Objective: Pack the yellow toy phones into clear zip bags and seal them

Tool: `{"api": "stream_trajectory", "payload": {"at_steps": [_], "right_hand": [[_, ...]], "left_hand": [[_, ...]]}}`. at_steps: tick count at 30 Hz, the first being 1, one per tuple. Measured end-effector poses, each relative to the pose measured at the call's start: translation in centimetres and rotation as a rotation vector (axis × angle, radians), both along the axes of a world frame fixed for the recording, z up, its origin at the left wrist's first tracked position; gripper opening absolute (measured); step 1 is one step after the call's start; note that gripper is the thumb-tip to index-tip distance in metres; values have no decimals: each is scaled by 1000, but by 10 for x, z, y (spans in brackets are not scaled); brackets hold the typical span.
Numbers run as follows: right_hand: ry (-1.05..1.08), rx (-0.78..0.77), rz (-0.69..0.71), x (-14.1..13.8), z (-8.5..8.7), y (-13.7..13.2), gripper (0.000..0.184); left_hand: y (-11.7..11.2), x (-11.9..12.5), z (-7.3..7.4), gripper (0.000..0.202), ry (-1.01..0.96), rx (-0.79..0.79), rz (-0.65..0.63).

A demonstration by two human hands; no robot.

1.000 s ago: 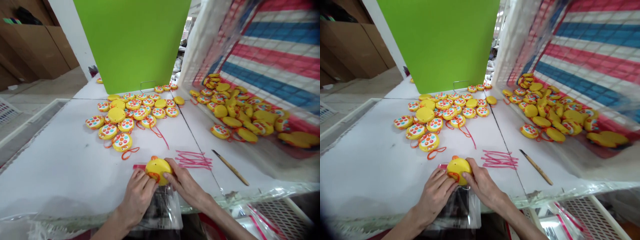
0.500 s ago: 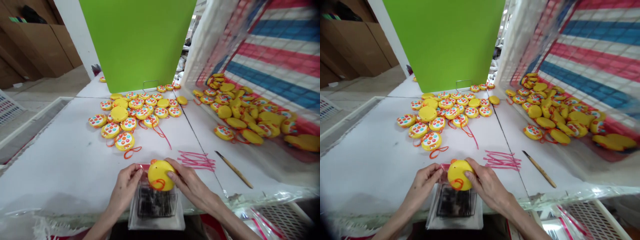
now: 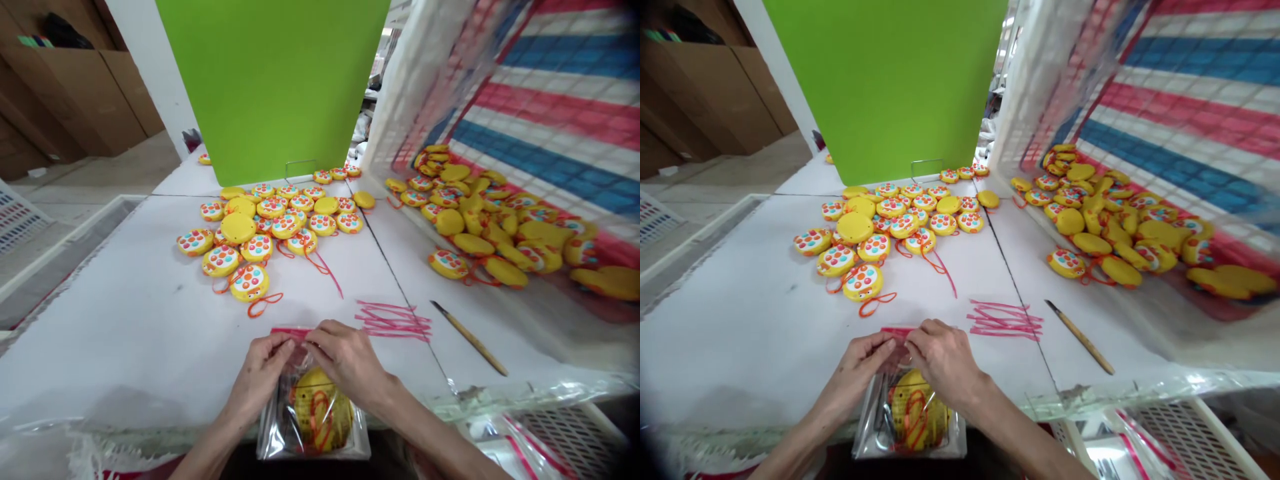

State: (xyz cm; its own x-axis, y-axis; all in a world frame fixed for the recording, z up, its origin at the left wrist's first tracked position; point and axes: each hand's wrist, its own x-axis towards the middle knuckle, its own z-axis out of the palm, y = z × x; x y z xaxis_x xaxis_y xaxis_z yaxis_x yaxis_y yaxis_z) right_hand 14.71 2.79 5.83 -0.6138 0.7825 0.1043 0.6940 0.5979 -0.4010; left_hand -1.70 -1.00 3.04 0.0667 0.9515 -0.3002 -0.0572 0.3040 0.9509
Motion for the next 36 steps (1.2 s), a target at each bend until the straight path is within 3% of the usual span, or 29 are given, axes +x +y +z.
{"api": "stream_trajectory", "payload": {"at_steps": [6,12,17,21,24,26,29,33,36], "right_hand": [[-36,24,21,-15,1,1,13],[-126,126,93,-18,3,3,5],[42,119,-35,-18,-5,9,11],[247,38,-252,25,-10,23,13],[255,1,-513,74,-12,33,15],[242,-38,-574,94,-11,34,17],[300,-165,-418,86,-7,29,15],[401,-261,-115,29,-6,30,24],[426,-295,-31,-6,-8,36,14]], "left_hand": [[0,0,2,28,53,54,-72],[3,8,10,23,359,171,-61],[1,11,12,24,468,187,-77],[-1,4,7,23,407,154,-48],[-2,-3,2,24,365,125,-2],[-2,-5,-1,25,326,107,14],[-1,-6,-3,26,276,87,23],[-1,-4,-2,27,273,99,4],[-2,-2,0,26,276,121,-8]]}}
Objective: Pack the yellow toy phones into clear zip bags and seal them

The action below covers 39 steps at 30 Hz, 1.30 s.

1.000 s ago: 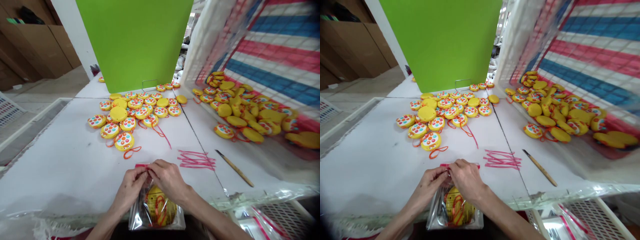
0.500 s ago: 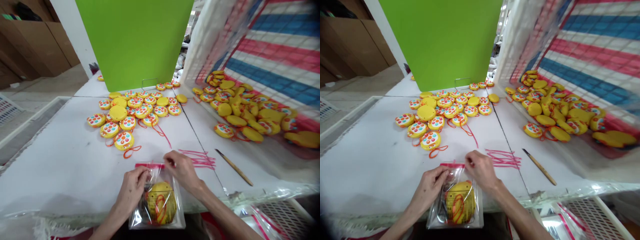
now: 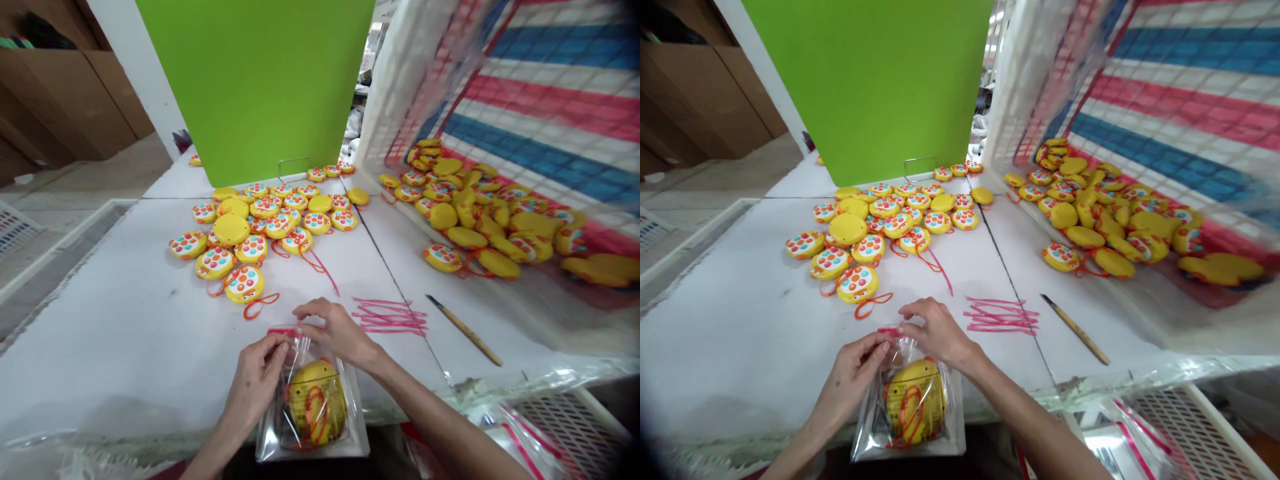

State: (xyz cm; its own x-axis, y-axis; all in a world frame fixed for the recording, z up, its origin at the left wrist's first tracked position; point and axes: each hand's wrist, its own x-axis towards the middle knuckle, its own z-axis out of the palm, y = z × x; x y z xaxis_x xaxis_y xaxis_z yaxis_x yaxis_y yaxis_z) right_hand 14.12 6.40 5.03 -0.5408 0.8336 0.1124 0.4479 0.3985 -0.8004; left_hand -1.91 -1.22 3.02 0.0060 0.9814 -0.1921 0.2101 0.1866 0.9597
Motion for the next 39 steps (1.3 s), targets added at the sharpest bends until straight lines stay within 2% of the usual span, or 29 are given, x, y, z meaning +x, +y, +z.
{"api": "stream_trajectory", "payload": {"at_steps": [2,5,10,12,14,16,19,21,23,25,26,27,29,31,33,36,39], "right_hand": [[5,-16,-28,-6,-2,4,8],[-74,23,-172,17,-4,10,11],[-250,78,-527,112,-18,16,21],[-324,99,-694,149,-26,13,24],[-383,110,-800,179,-33,8,24],[-381,61,-792,199,-36,3,27],[-254,-149,-560,218,-34,-5,54],[-288,-127,-520,224,-26,-9,66],[-432,87,-660,219,-14,-13,58],[-469,187,-743,200,-1,-17,36],[-418,150,-720,186,5,-18,27],[-346,37,-614,168,9,-19,23],[-226,-70,-390,130,11,-17,21],[-108,-176,-216,93,5,-13,17],[-27,-284,-131,67,-7,-7,13],[49,-424,-85,50,-23,1,9],[78,-463,-73,53,-30,3,7]], "left_hand": [[-1,0,0,27,11,3,9],[-2,-2,0,27,21,-14,37],[0,-5,-2,28,48,-8,83],[2,-6,-3,28,65,-9,87],[5,-6,-4,28,73,-12,85],[6,-6,-5,28,64,-22,76],[6,-8,-5,30,27,-41,60],[5,-10,-5,31,2,-41,55],[4,-11,-6,30,-30,-42,42],[3,-12,-7,29,-67,-59,25],[2,-13,-7,29,-82,-71,20],[2,-13,-8,29,-91,-81,23],[1,-14,-8,31,-100,-101,37],[1,-14,-7,31,-101,-106,55],[1,-12,-3,30,-113,-108,62],[1,-10,0,28,-122,-104,42],[0,-11,-1,27,-64,-77,57]]}}
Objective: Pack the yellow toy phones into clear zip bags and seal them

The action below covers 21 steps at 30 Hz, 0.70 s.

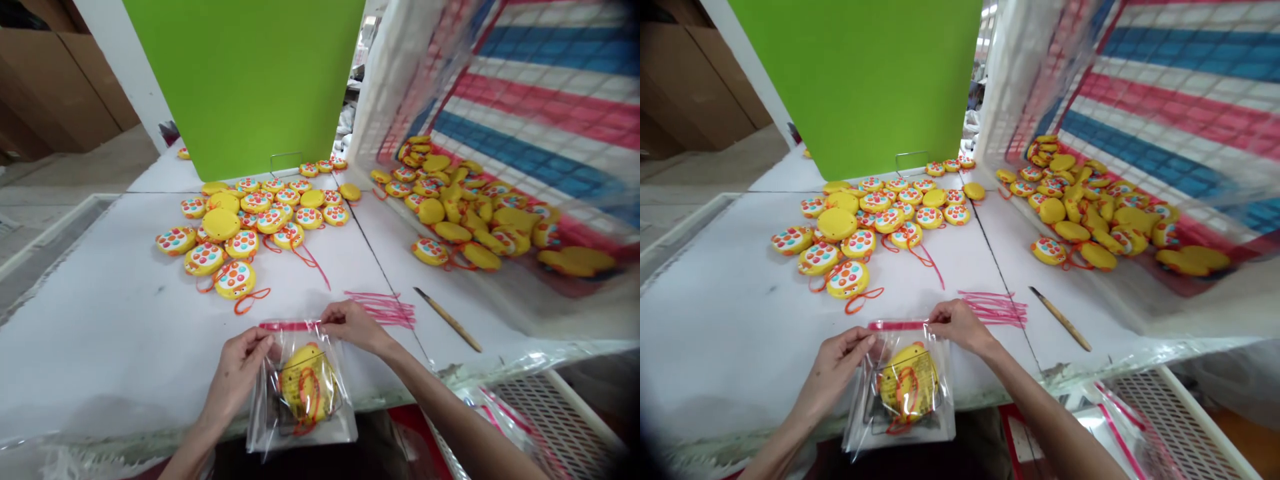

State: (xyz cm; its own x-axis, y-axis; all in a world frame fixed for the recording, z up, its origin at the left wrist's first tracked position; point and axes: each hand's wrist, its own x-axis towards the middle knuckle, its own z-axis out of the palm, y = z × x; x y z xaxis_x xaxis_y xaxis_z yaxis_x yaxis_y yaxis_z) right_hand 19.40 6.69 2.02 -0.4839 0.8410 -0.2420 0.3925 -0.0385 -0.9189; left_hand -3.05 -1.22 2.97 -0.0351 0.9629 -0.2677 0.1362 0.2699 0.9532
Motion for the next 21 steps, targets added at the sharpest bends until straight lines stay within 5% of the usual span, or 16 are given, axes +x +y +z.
{"api": "stream_trajectory", "payload": {"at_steps": [13,21], "right_hand": [[57,39,-75,13,1,-7,3],[8,84,-5,14,4,-11,21]], "left_hand": [[-4,-6,-12,21,-99,-19,-23],[-8,-7,-10,17,-52,-15,-27]]}}
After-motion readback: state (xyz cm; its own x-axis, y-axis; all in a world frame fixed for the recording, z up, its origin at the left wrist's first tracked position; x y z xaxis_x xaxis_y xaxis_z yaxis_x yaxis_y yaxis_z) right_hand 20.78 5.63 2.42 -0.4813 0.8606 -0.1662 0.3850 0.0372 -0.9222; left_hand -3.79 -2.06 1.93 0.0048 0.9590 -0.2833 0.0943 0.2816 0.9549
